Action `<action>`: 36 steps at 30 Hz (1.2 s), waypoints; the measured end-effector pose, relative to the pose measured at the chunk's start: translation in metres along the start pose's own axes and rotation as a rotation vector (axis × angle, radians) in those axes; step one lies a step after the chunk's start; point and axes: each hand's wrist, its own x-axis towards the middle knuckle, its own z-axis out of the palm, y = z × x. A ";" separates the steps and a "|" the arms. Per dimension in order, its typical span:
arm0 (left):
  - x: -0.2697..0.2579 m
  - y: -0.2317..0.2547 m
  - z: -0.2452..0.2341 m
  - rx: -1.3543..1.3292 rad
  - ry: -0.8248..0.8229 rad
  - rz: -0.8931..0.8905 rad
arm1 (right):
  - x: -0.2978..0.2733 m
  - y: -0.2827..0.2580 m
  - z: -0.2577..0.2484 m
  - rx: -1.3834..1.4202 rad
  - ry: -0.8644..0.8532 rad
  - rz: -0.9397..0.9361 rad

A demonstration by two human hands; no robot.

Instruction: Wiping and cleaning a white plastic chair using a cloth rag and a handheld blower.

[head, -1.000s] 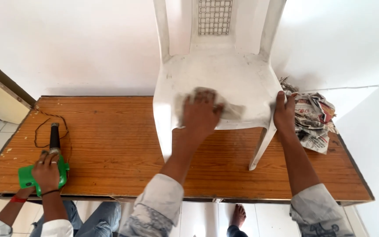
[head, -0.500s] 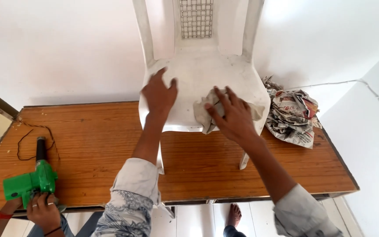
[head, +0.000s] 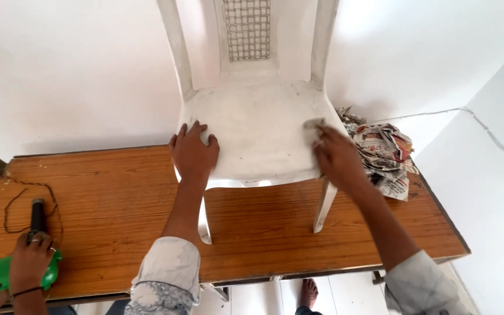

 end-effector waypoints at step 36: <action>0.000 -0.009 0.002 -0.008 0.066 0.068 | -0.060 -0.024 0.103 1.081 0.716 0.586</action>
